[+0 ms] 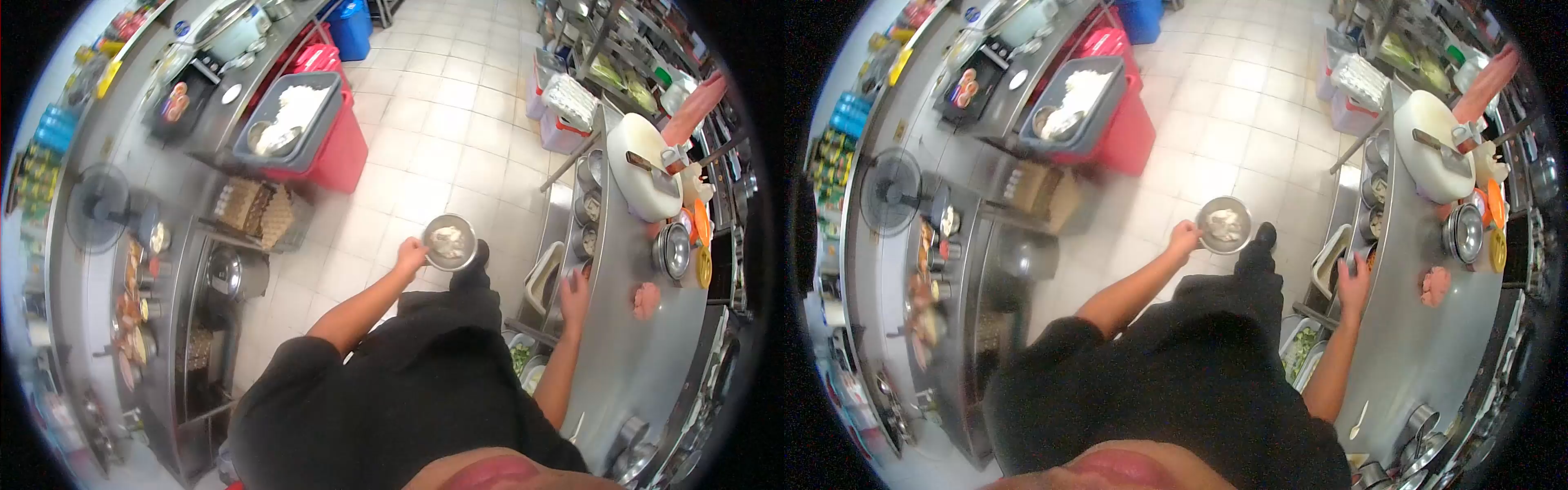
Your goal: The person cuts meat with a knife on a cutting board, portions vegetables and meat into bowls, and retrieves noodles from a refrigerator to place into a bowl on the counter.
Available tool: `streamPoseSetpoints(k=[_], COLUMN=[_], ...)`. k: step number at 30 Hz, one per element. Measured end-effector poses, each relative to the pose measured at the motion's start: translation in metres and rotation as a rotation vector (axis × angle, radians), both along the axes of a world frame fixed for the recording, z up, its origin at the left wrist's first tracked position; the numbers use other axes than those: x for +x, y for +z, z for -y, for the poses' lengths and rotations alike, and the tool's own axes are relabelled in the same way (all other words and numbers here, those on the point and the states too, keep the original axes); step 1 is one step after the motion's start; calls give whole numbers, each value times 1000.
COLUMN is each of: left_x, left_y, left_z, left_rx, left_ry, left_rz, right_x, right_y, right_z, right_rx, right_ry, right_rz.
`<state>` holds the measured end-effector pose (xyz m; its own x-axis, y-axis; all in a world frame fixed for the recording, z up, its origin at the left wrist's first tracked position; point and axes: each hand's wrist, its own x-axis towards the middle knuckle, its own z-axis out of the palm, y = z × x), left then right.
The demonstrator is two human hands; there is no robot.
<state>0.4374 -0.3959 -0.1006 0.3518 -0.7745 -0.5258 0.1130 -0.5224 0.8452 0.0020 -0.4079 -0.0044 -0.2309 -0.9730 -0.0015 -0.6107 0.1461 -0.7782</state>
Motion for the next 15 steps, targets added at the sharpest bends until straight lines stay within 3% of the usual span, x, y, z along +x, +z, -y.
streamPoseSetpoints(k=[1,3,4,6,7,8,9,10,15], left_x=[-2,7,4,13,8,8,0,-4,-31], left_y=[20,7,11,4,14,12,13,21,21], left_z=[13,42,58,96,115,139,166,191,296], left_rx=[40,118,121,124,88,111,105,100,83], left_ry=[59,-35,47,31,69,66,52,53,30], left_rz=[-67,104,8,-12,-49,-82,-116,-145,-217], right_x=[-15,-12,-7,-38,-46,-61,-57,-71,-109], right_y=[-21,-9,6,-57,-78,-104,-84,-122,-169], right_z=[42,117,153,234,271,309,336,368,492], right_rx=[13,149,140,83,29,158,249,140,220], right_ry=[14,-76,-89,-206,-261,-302,-345,-337,-583], right_rz=[-16,-24,46,-59,35,-131,-94,-80,-32])
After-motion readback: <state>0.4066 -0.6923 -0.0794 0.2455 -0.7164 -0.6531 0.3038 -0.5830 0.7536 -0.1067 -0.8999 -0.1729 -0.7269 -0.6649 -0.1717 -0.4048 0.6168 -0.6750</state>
